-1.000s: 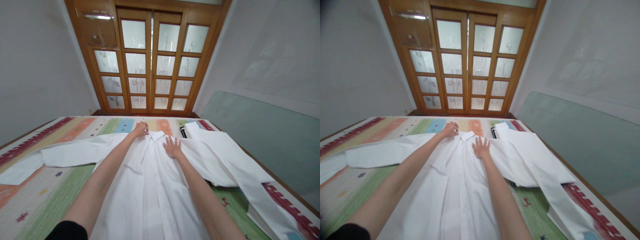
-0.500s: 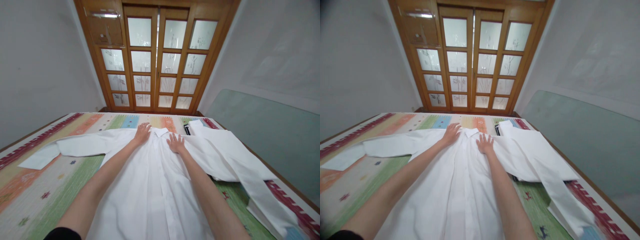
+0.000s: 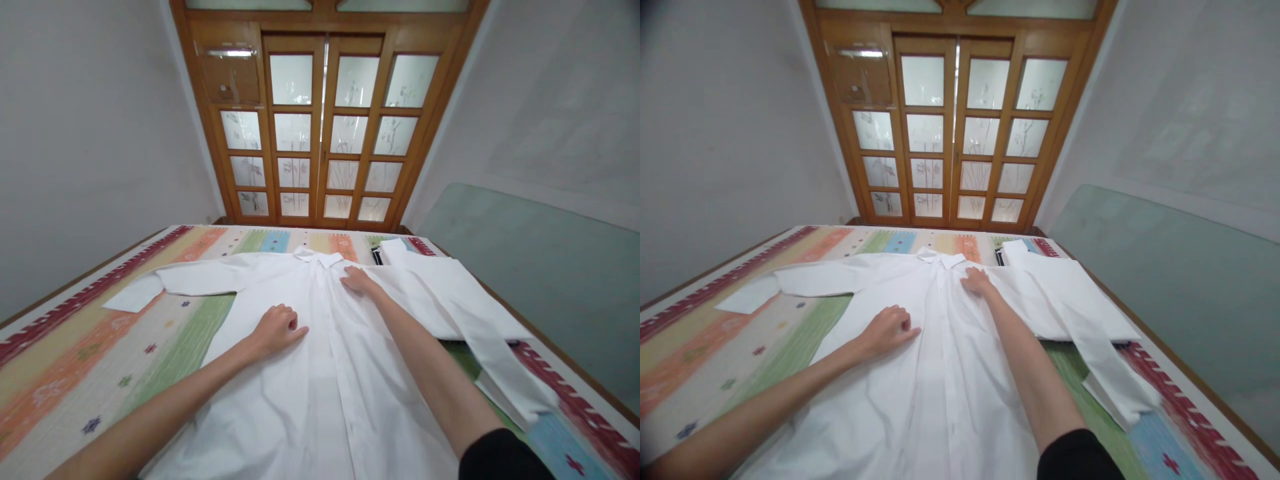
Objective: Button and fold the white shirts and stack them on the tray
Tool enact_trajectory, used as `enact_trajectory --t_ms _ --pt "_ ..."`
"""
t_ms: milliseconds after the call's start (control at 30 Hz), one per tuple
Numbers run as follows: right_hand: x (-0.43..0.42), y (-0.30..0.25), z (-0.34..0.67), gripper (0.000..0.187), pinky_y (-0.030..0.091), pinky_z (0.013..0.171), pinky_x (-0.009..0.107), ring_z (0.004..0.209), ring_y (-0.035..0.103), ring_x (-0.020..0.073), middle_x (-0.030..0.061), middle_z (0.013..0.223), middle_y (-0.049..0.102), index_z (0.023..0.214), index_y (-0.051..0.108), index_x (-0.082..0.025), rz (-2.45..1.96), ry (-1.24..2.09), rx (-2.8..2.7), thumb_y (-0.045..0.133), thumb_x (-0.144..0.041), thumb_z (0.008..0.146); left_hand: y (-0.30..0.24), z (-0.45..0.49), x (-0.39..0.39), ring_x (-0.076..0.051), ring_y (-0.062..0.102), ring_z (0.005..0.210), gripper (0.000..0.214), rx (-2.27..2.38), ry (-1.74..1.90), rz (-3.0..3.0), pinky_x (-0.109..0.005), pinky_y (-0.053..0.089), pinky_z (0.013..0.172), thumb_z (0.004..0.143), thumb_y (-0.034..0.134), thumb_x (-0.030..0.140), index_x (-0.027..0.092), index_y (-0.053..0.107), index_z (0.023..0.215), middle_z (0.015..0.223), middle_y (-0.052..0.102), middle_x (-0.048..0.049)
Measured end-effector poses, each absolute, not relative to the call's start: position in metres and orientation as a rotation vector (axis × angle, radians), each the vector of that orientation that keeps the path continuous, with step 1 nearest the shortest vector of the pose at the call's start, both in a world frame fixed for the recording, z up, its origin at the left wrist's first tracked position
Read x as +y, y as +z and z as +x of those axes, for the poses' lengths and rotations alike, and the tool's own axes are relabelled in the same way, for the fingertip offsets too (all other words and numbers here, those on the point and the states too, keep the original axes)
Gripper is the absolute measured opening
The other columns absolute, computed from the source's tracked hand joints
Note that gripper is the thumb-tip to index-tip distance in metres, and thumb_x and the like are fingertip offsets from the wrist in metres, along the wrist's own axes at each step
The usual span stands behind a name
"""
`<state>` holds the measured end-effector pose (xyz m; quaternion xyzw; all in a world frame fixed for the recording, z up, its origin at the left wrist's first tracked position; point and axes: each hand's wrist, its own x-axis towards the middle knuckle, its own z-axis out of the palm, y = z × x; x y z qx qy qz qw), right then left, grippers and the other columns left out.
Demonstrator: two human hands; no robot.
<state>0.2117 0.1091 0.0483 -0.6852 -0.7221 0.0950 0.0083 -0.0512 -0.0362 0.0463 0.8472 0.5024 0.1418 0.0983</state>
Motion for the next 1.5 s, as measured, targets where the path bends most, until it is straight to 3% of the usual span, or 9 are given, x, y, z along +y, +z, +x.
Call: enact_trajectory --t_ms 100,233,433,567,633,833,1000,1267,1500 --pt "0.091 0.065 0.192 0.042 0.036 0.104 0.026 0.124 0.052 0.0200 0.0102 0.136 0.057 0.130 0.057 -0.013 -1.948 0.323 -2.289 0.046 -0.025 0.091 0.051 -0.045 -0.047 -0.021 0.060 0.069 0.038 1.559 0.383 2.438 -0.032 0.040 0.065 0.079 0.058 0.055 0.021 0.056 0.060 0.068 0.065 -0.0051" --pt "0.054 0.080 0.162 0.029 0.043 0.095 0.025 0.108 0.062 0.0178 0.0058 0.117 0.069 0.110 0.068 -0.016 -1.688 0.393 -2.308 0.047 -0.021 0.090 0.052 -0.035 -0.053 -0.021 0.061 0.066 0.020 1.569 0.360 2.408 -0.030 0.039 0.061 0.075 0.060 0.035 0.021 0.058 0.061 0.065 0.066 -0.0044" --pt "-0.017 0.077 0.136 0.015 0.053 0.059 0.026 0.054 0.064 0.0146 0.0036 0.069 0.069 0.071 0.061 -0.015 -1.461 1.131 -2.091 0.052 -0.015 0.082 0.044 -0.051 -0.049 -0.016 0.058 0.063 0.019 1.286 0.406 2.225 -0.026 0.040 0.061 0.079 0.048 0.026 0.019 0.064 0.069 0.066 0.066 -0.0011" --pt "-0.061 0.069 0.124 0.005 0.053 0.047 0.027 0.043 0.060 0.0134 0.0002 0.062 0.062 0.080 0.052 -0.017 -1.547 1.717 -1.762 0.056 -0.019 0.082 0.034 -0.061 -0.053 -0.016 0.056 0.066 0.019 1.252 0.610 2.070 -0.026 0.042 0.064 0.080 0.050 0.031 0.019 0.063 0.072 0.068 0.064 0.0006" --pt "-0.077 0.064 0.119 0.020 0.054 0.047 0.028 0.045 0.060 0.0129 -0.0036 0.065 0.060 0.091 0.046 -0.019 -1.522 1.816 -1.561 0.061 -0.019 0.078 0.029 -0.060 -0.056 -0.015 0.056 0.066 0.019 1.254 0.749 1.991 -0.027 0.043 0.065 0.081 0.051 0.033 0.019 0.062 0.073 0.067 0.064 0.0007" --pt "-0.095 0.052 0.116 0.042 0.046 0.039 0.018 0.045 0.054 0.0080 -0.0096 0.070 0.056 0.099 0.035 -0.023 -1.321 1.684 -1.200 0.060 -0.010 0.068 0.016 -0.049 -0.060 -0.016 0.059 0.072 0.018 1.307 0.930 1.998 -0.029 0.045 0.070 0.082 0.054 0.034 0.019 0.063 0.075 0.073 0.066 -0.0018" --pt "-0.092 0.050 0.124 0.045 0.052 0.044 0.025 0.044 0.056 0.0108 -0.0114 0.066 0.052 0.099 0.032 -0.025 -1.426 1.555 -1.155 0.052 -0.005 0.064 0.017 -0.052 -0.064 -0.020 0.060 0.085 0.016 1.354 0.822 2.234 -0.032 0.045 0.081 0.084 0.057 0.033 0.020 0.063 0.078 0.082 0.068 -0.0053" --pt "-0.111 0.046 0.116 0.047 0.043 0.048 0.020 0.052 0.054 0.0086 -0.0077 0.075 0.057 0.100 0.036 -0.024 -1.386 1.679 -1.090 0.063 -0.012 0.064 0.017 -0.067 -0.077 -0.026 0.045 0.129 0.041 1.283 0.643 2.575 -0.043 0.036 0.106 0.092 0.051 0.034 0.022 0.055 0.131 0.140 0.053 -0.0084" --pt "-0.112 0.037 0.122 0.047 0.043 0.058 0.024 0.059 0.051 0.0093 -0.0048 0.085 0.058 0.098 0.047 -0.024 -1.305 1.213 -1.509 0.064 -0.008 0.058 0.008 -0.064 -0.072 -0.031 0.035 0.139 0.049 1.384 0.378 2.686 -0.051 0.035 0.107 0.097 0.038 0.043 0.023 0.045 0.142 0.148 0.045 -0.0104"
